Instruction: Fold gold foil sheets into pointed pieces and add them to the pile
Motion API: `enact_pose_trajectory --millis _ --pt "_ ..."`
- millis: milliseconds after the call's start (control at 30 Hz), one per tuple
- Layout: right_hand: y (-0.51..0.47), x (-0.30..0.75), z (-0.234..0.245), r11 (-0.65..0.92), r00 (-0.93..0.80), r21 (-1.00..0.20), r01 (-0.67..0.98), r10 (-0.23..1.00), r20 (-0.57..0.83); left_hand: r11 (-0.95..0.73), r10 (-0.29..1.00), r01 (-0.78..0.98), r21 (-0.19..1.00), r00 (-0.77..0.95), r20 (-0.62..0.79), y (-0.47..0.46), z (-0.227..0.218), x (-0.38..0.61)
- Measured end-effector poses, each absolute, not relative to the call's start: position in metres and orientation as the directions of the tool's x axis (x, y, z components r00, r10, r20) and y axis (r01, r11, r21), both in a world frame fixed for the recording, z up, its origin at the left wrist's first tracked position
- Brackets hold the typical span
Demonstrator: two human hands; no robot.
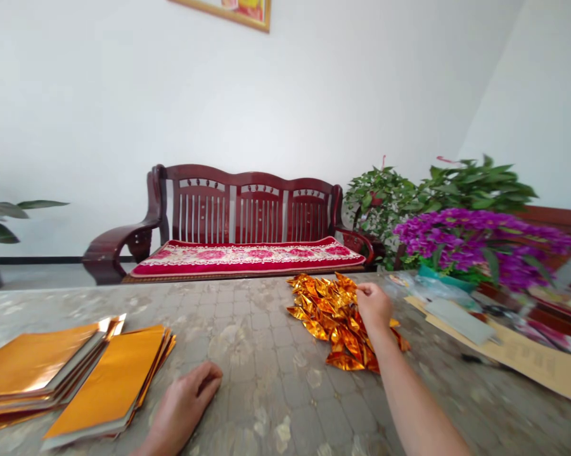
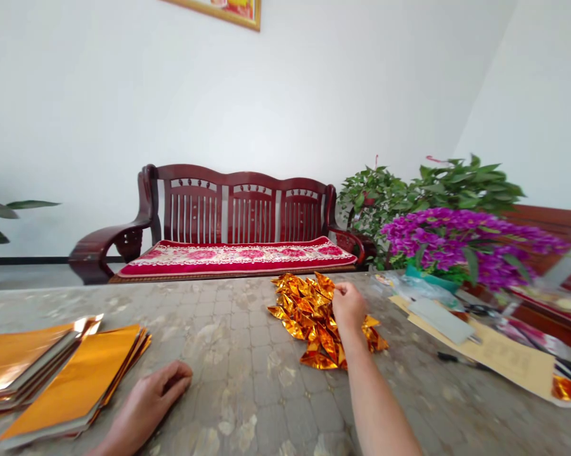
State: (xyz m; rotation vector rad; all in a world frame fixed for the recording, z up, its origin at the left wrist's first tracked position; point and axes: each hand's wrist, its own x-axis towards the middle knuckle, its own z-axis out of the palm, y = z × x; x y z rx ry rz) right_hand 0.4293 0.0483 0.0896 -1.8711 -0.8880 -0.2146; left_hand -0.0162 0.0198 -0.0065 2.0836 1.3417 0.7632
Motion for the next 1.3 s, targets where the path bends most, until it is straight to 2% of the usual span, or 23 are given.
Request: enact_pose_trajectory --millis 267,500,633,733,833,933,1033,1133,1300 --pt "0.076 0.439 0.093 -0.377 0.716 -0.636 0.673 0.549 0.431 -0.368 0.921 0.641 0.674 0.349 0.171 0.020 -0.008 -0.015" --pt "0.064 0.433 0.098 -0.346 0.697 -0.645 0.681 0.575 0.428 -0.398 0.910 0.631 0.666 0.364 0.199 0.020 -0.011 -0.016" --pt "0.054 0.413 0.096 -0.236 0.661 -0.679 0.696 0.580 0.476 -0.444 0.891 0.622 0.645 0.381 0.246 0.016 -0.009 -0.014" --pt "0.051 0.373 0.084 -0.080 0.551 -0.680 0.729 0.658 0.513 -0.520 0.852 0.623 0.584 0.423 0.308 0.008 -0.006 -0.012" --pt "0.047 0.314 0.061 0.155 0.294 -0.657 0.738 0.803 0.519 -0.606 0.795 0.622 0.495 0.499 0.346 -0.001 -0.002 -0.009" --pt "0.039 0.259 0.036 0.231 0.070 -0.646 0.727 0.912 0.405 -0.631 0.775 0.630 0.453 0.538 0.332 -0.008 0.008 -0.006" --pt "0.032 0.227 0.015 0.269 -0.045 -0.664 0.697 0.941 0.334 -0.575 0.817 0.694 0.434 0.508 0.272 -0.011 0.026 -0.009" --pt "0.031 0.218 0.000 0.231 -0.051 -0.698 0.678 0.962 0.269 -0.455 0.891 0.800 0.391 0.404 0.209 -0.005 0.049 -0.023" --pt "0.032 0.222 -0.012 0.219 -0.039 -0.719 0.659 0.965 0.258 -0.166 0.986 0.965 0.204 0.160 0.046 0.020 0.078 -0.074"
